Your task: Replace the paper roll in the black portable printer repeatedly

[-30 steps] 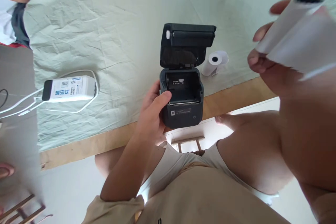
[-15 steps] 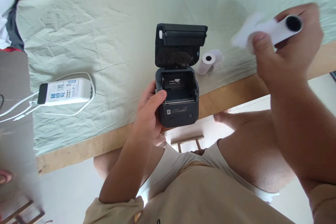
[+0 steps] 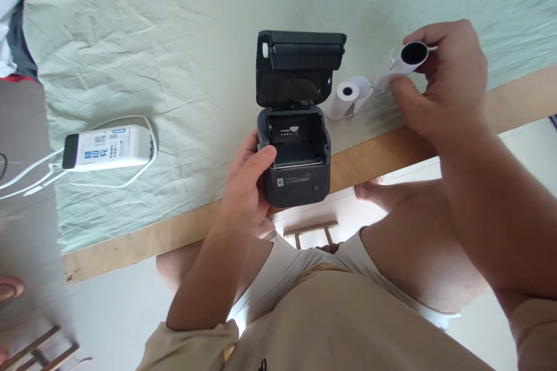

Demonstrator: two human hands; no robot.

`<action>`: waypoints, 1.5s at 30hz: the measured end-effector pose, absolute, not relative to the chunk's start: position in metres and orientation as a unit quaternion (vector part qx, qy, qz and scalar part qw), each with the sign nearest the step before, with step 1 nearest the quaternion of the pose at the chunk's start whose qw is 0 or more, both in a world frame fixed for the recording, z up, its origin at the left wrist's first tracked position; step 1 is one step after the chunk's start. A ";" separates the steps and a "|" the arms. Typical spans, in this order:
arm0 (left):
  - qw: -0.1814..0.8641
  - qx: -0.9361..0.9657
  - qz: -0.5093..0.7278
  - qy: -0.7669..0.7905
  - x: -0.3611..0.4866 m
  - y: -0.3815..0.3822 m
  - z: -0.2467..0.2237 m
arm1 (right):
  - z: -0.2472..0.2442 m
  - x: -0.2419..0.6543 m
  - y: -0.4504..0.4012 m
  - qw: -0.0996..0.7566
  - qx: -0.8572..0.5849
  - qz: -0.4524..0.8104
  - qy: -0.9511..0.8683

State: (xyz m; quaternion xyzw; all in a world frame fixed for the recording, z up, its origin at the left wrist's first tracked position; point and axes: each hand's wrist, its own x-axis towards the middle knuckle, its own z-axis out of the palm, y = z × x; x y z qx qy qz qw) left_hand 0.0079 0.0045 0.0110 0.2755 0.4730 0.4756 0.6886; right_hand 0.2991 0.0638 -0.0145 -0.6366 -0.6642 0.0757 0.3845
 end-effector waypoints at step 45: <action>0.680 0.302 0.477 0.468 0.008 0.005 0.007 | -0.013 0.251 0.042 0.498 -0.488 0.072 -0.713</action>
